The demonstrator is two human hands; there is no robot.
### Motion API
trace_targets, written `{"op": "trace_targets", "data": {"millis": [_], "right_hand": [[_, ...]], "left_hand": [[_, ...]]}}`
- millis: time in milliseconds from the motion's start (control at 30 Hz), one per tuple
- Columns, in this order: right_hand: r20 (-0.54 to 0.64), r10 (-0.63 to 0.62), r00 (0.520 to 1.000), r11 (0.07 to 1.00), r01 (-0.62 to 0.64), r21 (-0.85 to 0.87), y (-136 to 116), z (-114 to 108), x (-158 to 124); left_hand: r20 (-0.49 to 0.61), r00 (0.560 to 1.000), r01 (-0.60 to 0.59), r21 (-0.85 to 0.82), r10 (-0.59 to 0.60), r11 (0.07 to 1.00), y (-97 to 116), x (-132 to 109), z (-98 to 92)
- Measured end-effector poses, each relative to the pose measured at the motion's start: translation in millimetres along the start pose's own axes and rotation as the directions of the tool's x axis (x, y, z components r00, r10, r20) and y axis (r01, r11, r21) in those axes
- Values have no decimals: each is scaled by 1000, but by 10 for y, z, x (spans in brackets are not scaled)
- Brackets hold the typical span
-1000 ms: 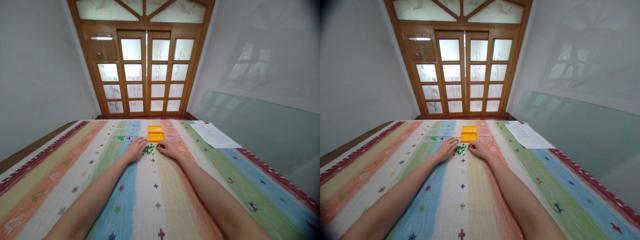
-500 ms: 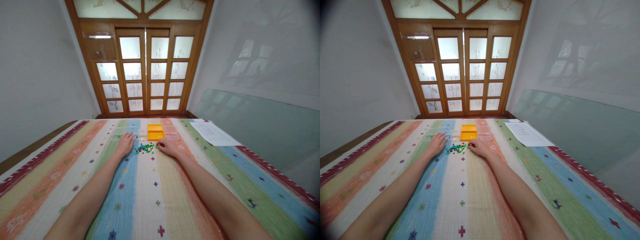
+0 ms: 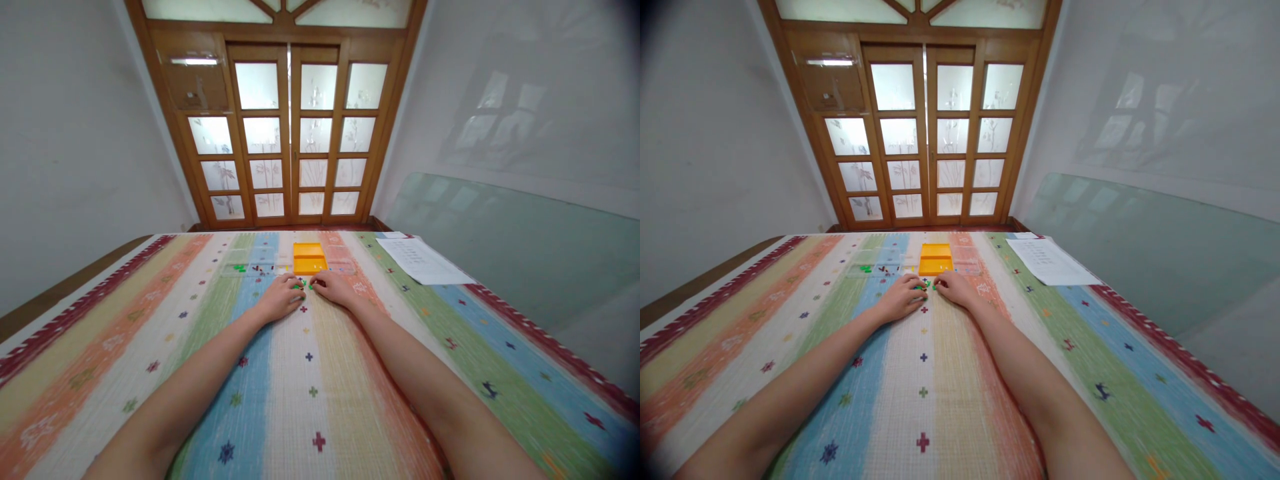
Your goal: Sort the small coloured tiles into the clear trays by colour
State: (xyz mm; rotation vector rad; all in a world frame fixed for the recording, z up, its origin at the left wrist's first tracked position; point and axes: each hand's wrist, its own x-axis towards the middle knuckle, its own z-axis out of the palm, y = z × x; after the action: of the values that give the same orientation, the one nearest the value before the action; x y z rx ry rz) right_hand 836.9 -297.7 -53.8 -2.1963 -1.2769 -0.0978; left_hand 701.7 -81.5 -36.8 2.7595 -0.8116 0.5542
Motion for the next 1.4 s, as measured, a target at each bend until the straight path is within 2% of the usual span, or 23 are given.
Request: {"op": "trace_targets", "data": {"millis": [433, 600, 800, 967, 1100, 1233, 1333, 1400], "right_hand": [[-33, -11, 999, 999, 9, -49, 122, 126, 17], [-47, -18, 999, 999, 16, -46, 107, 125, 16], [-42, -14, 999, 998, 11, -64, 94, 112, 18], [-49, -27, 998, 998, 24, -64, 112, 125, 19], [-45, -21, 999, 997, 18, -70, 127, 136, 29], [-35, -22, 999, 998, 19, -67, 121, 135, 31], [-37, -26, 999, 998, 24, -62, 114, 136, 27], [-38, -20, 999, 998, 18, -65, 111, 136, 25]], "left_hand": [[-15, 997, 81, -11, -82, 997, 52, 10, 40], [2, 1000, 27, 5, -27, 1000, 85, 22, 17], [103, 992, -78, 75, 70, 994, 103, 48, -48], [117, 990, -90, 72, 81, 993, 107, 52, -61], [86, 992, -96, 41, 92, 994, 105, 45, -47], [-5, 998, -56, -6, 56, 998, 25, 21, -12], [-110, 993, 32, -59, -38, 998, -116, -24, 8], [-191, 969, 140, -103, -158, 985, -238, -67, 5]]}}
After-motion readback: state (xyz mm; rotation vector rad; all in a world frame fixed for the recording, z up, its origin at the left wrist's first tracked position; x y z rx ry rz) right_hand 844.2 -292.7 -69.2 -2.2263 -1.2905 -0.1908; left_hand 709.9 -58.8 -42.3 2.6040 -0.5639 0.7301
